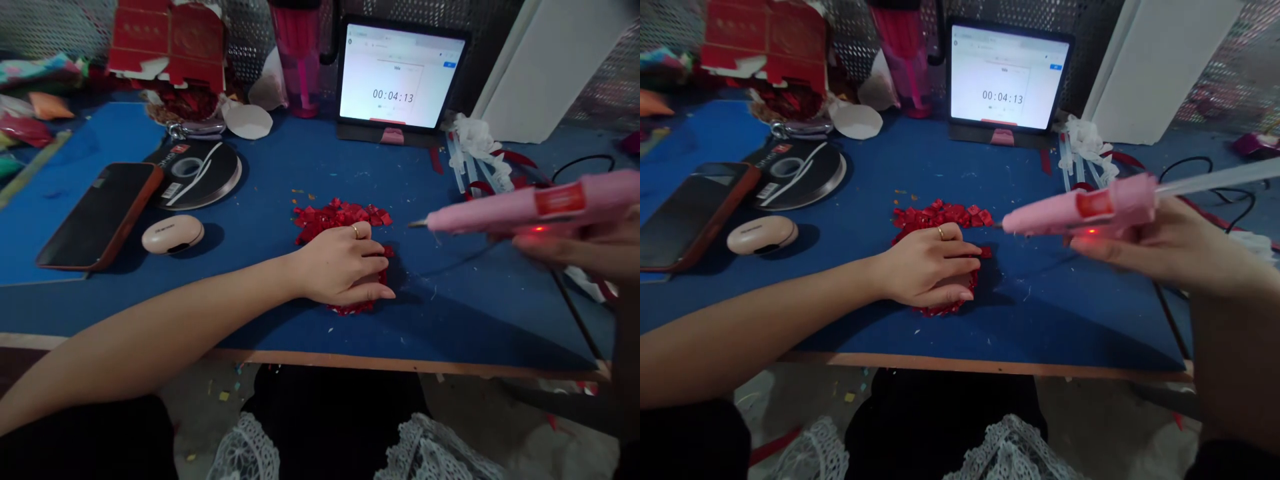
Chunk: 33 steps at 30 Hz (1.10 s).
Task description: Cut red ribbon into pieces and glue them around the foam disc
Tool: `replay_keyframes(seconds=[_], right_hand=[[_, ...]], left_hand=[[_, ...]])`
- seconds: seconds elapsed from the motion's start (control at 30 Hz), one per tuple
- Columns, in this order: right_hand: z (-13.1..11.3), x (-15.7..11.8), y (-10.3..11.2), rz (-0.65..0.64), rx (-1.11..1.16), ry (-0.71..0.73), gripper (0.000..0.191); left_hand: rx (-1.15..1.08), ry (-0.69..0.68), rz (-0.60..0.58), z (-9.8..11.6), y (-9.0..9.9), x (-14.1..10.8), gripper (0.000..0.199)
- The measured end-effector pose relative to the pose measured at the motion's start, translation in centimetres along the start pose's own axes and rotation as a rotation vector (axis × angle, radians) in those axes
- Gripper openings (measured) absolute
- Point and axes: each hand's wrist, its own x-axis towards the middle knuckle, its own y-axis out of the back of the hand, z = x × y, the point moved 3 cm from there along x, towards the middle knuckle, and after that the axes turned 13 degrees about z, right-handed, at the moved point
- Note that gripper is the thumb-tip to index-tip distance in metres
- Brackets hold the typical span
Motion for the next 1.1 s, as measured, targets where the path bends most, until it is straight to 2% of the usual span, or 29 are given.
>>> replay_keyframes(seconds=[0.13, 0.23, 0.3, 0.4, 0.57, 0.67, 0.7, 0.77, 0.83, 0.87, 0.9, 0.93, 0.97, 1.03, 1.1], right_hand=[[1.8, 1.1, -1.9, 0.173, 0.309, -0.187, 0.048], [3.1, 2.1, -4.1, 0.194, 0.236, -0.317, 0.044], [3.7, 2.5, -5.4, 0.138, 0.175, -0.348, 0.043], [4.2, 2.6, -6.7, 0.002, 0.127, -0.310, 0.045], [4.8, 2.3, -6.3, -0.028, -0.029, -0.306, 0.050], [4.4, 1.8, -4.2, -0.035, -0.292, -0.182, 0.053], [4.1, 1.4, -3.1, -0.001, -0.429, -0.153, 0.056], [3.2, 0.4, -1.5, -0.034, -0.624, -0.093, 0.059], [1.9, -0.8, -1.0, -0.125, -0.735, -0.089, 0.059], [1.0, -1.2, -1.2, -0.121, -0.764, -0.040, 0.057], [-0.1, -1.5, -1.6, -0.058, -0.787, 0.038, 0.051], [-1.3, -1.6, -2.3, 0.036, -0.793, 0.155, 0.042], [-2.4, -1.7, -3.4, 0.067, -0.738, 0.333, 0.030], [-4.0, -1.8, -5.8, 0.103, -0.637, 0.653, 0.023], [-4.5, -1.5, -7.6, 0.152, -0.582, 0.806, 0.021]], left_hand=[[0.007, -0.008, 0.003, 0.0, 0.1, 0.0, 0.053], [0.012, -0.012, -0.008, 0.0, 0.1, 0.1, 0.053], [0.017, -0.014, -0.009, 0.1, 0.1, 0.1, 0.053], [0.018, -0.009, -0.009, 0.0, 0.1, 0.0, 0.054], [0.008, 0.009, 0.013, -0.1, 0.0, -0.1, 0.054], [0.006, 0.005, 0.014, -0.1, -0.1, -0.1, 0.053], [0.008, 0.003, 0.010, -0.1, -0.1, -0.1, 0.053], [0.010, -0.004, -0.002, 0.0, -0.1, 0.0, 0.053], [0.010, -0.008, -0.010, 0.0, 0.0, 0.0, 0.053], [0.012, -0.009, -0.012, 0.0, 0.0, 0.1, 0.054], [0.016, -0.009, -0.012, 0.0, 0.1, 0.1, 0.054], [0.022, -0.006, -0.010, 0.1, 0.2, 0.1, 0.054], [0.028, -0.004, -0.007, 0.1, 0.2, 0.1, 0.055], [0.043, -0.005, -0.008, 0.1, 0.3, 0.1, 0.055], [0.057, -0.013, -0.016, 0.2, 0.4, 0.1, 0.055]])
